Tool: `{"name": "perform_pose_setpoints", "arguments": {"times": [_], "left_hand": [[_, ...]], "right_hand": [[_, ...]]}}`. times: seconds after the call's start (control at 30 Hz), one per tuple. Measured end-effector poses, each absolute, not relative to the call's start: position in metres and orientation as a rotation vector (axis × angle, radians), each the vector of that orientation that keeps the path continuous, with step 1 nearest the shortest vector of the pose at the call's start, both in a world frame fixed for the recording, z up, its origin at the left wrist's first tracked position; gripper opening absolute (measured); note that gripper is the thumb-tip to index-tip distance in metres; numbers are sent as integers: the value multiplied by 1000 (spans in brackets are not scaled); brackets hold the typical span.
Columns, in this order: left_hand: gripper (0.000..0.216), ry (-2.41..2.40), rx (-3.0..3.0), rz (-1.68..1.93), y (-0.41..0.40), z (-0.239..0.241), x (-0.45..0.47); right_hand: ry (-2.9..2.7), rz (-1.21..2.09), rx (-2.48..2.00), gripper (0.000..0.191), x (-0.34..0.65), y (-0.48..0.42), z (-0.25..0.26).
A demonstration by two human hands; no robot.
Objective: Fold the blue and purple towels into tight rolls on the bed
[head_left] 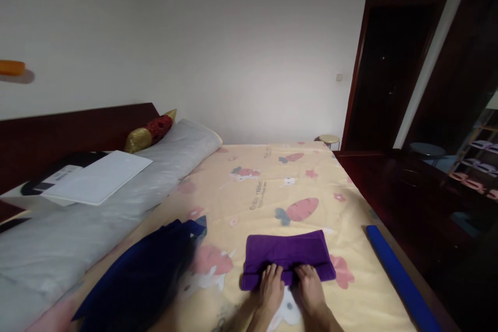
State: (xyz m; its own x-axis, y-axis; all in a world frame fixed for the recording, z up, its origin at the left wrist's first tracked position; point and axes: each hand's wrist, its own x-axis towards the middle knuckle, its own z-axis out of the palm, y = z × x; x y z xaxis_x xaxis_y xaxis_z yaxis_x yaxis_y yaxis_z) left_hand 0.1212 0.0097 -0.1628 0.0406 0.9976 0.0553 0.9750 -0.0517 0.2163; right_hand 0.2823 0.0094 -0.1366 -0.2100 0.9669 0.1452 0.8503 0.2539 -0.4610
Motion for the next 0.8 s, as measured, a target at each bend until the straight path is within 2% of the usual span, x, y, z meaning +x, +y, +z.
{"name": "perform_pose_setpoints", "arguments": {"times": [0.13,0.2,0.37,0.5,0.63,0.7,0.8], "left_hand": [[45,1969,2288,490,13,-171,127],[41,2001,2334,528,12,-171,100],[37,2095,2455,549,-4,-164,28],[38,2184,2411,587,-10,-161,61],[40,1877,2488,546,1,-161,110],[40,1857,2466,526,6,-161,106],[39,1969,2425,494,8,-164,64]], "right_hand": [[-2203,481,-1530,48,276,13,-145],[-2176,418,-1608,45,300,15,-154],[-2037,192,-1890,52,362,19,-172],[-2094,231,-1811,49,324,15,-161],[-2302,498,-1512,48,273,15,-143],[-2281,514,-1576,48,276,18,-142],[-2159,370,-1799,48,317,24,-152]]}}
